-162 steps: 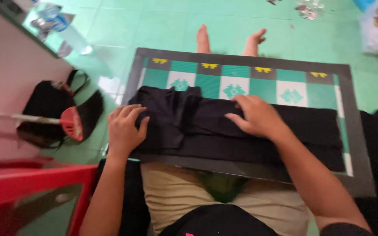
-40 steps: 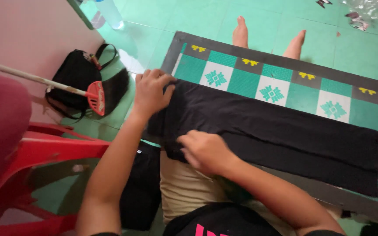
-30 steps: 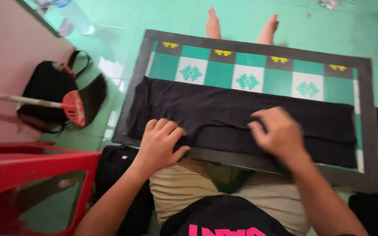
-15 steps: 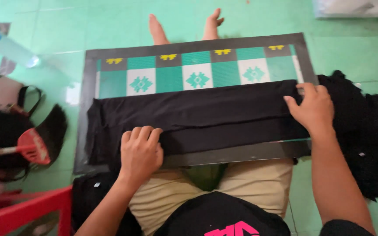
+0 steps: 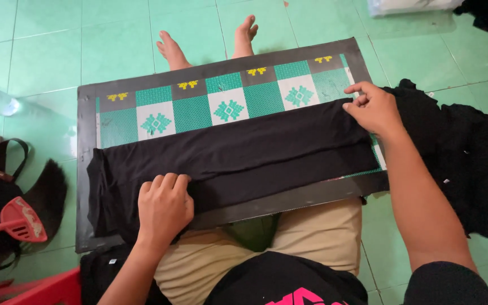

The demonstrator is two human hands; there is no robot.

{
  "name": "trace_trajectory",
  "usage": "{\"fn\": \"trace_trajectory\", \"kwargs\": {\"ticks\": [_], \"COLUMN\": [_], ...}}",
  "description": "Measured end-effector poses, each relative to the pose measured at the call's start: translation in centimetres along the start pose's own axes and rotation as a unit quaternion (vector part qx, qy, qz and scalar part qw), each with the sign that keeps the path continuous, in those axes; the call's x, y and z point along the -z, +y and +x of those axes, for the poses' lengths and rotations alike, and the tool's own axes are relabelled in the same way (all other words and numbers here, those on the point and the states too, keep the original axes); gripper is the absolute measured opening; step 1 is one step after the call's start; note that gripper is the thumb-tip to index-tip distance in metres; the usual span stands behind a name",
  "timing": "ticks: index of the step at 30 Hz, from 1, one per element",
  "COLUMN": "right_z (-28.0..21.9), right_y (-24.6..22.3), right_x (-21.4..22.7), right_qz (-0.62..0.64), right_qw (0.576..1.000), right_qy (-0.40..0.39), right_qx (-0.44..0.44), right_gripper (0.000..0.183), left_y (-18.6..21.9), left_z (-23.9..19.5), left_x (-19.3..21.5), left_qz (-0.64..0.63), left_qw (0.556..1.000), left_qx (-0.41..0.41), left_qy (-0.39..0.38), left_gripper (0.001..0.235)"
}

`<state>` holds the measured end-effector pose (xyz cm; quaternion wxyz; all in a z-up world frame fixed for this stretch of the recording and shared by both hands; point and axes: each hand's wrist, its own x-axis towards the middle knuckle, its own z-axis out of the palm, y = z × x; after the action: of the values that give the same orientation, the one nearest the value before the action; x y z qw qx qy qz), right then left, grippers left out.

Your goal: The person folds a black t-shirt on a patterned board placed on the floor. They smooth the fabric, fold the sides inward, and then fold the shirt in half lengthwise before folding it into a compact rectangle.

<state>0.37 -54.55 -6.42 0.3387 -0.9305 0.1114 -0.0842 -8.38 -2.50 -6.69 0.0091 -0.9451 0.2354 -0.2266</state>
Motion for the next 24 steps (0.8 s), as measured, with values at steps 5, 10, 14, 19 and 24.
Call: {"fn": "trace_trajectory", "kwargs": {"ticks": [5,10,14,19,24], "right_z": [0.4,-1.2,-2.5,-5.2,-4.9], "right_y": [-0.7,-2.3,-3.1,-5.0,-0.7], "right_x": [0.7,1.6,2.1,3.9,3.8], "right_qz": [0.062,-0.043,-0.112,-0.111,-0.091], "right_qw": [0.998,0.998,0.993,0.992,0.991], "right_qy": [0.017,-0.038,-0.010,-0.052,-0.096], "right_qx": [-0.016,0.014,0.036,-0.010,-0.014], "right_gripper": [0.023,0.022,0.030,0.052,0.053], "left_y": [-0.5,-0.8,-0.4,-0.1,-0.5], "left_z": [0.0,-0.3,0.2,1.1,0.4], "left_x": [-0.4,-1.2,0.1,0.3,-2.2], "left_qz": [-0.006,-0.015,-0.027,-0.030,-0.019], "left_qw": [1.000,0.999,0.999,0.999,0.999], "left_qx": [0.010,0.027,0.027,-0.015,-0.034], "left_qy": [0.000,-0.009,-0.031,0.005,0.009], "left_gripper": [0.022,0.024,0.024,0.026,0.023]}}
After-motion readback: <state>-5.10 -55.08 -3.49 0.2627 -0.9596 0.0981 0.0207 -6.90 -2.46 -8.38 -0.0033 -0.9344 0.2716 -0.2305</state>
